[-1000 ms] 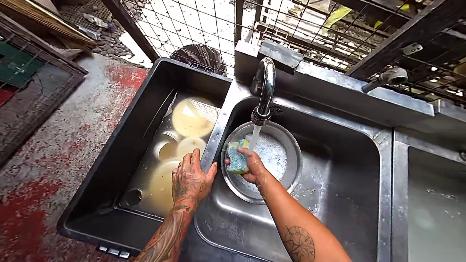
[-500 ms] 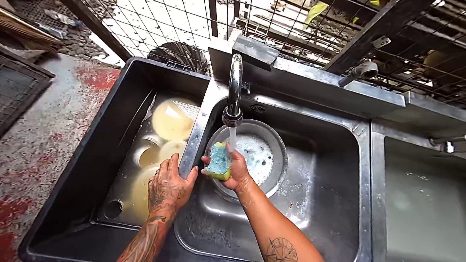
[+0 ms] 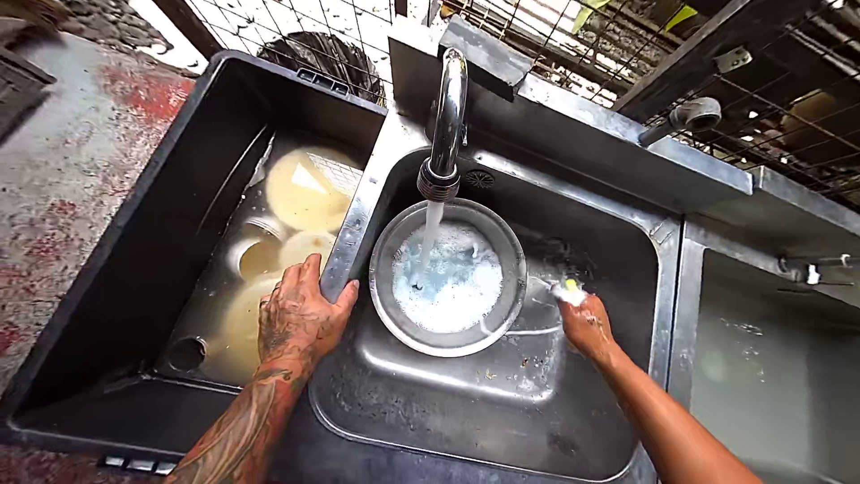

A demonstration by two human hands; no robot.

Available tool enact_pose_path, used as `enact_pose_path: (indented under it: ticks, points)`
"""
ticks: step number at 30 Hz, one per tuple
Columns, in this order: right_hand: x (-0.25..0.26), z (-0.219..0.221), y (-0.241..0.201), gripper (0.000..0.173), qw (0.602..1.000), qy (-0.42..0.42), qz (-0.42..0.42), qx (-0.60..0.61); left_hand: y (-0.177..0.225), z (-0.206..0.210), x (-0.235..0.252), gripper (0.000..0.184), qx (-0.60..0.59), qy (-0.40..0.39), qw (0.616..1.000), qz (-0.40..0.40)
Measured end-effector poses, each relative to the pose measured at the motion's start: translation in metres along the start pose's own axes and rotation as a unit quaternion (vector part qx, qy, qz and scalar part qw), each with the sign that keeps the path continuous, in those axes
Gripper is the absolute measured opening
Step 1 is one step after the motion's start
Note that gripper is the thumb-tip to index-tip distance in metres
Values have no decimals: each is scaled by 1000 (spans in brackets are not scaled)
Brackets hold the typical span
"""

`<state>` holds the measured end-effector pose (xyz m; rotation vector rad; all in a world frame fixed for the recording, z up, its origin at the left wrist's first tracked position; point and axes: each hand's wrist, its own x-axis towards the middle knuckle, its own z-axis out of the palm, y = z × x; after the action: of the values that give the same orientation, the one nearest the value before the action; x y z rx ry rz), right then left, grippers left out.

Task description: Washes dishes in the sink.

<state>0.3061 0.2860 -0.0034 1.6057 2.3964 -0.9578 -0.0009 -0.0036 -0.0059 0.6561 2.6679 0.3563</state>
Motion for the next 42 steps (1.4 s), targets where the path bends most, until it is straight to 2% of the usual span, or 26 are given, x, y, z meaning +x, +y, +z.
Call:
enact_pose_path:
  ticks: [3, 4, 6, 8, 10, 12, 15, 17, 21, 29, 32, 34, 36, 38, 39, 40, 42]
  points:
    - [-28, 8, 25, 38, 997, 19, 52, 53, 0, 1, 0, 72, 0, -5, 1000, 3]
    - [-28, 13, 24, 35, 992, 31, 54, 106, 0, 1, 1, 72, -2, -5, 1000, 1]
    - [-25, 24, 0, 33, 971, -21, 25, 238, -1, 1, 1, 72, 0, -4, 1000, -1]
    - [-15, 40, -43, 46, 932, -125, -9, 339, -2, 3, 2, 71, 4, -2, 1000, 4]
    - [6, 65, -91, 59, 875, -222, -26, 429, 0, 3, 2, 72, 4, -2, 1000, 6]
    - [28, 101, -128, 55, 805, -256, -20, 535, -1, 3, 1, 73, 5, 0, 1000, 5]
    - [45, 142, -165, 48, 708, -280, 51, 647, -7, 6, 1, 76, -1, 12, 1000, 20]
    - [40, 157, -178, 48, 678, -289, 75, 671, -13, 8, 2, 77, -18, 22, 999, 45]
    - [27, 159, -183, 46, 662, -281, 114, 685, -8, 6, 0, 75, -60, 3, 997, 53]
    - [8, 126, -196, 43, 683, -248, 157, 669, 2, -1, -2, 71, -64, -12, 997, 36]
    - [1, 118, -199, 41, 705, -237, 134, 655, 7, -4, -5, 70, -70, -23, 997, 31]
    - [2, 103, -197, 34, 746, -213, 65, 627, 7, -4, -6, 70, -67, -17, 997, 36]
    - [7, 72, -178, 29, 795, -175, -61, 578, 4, -4, -6, 71, -52, -12, 998, 41]
    - [5, 23, -141, 23, 839, -87, -185, 504, -4, 0, -5, 74, -42, 1, 998, 41]
    - [1, 0, -115, 23, 865, -29, -219, 451, -8, 3, -3, 76, -42, 8, 998, 40]
    - [-7, -19, -86, 24, 899, 30, -224, 376, -11, 6, -1, 77, -43, 12, 998, 39]
    - [-31, -37, -23, 25, 968, 99, -147, 175, -10, 6, -1, 77, -36, 17, 998, 42]
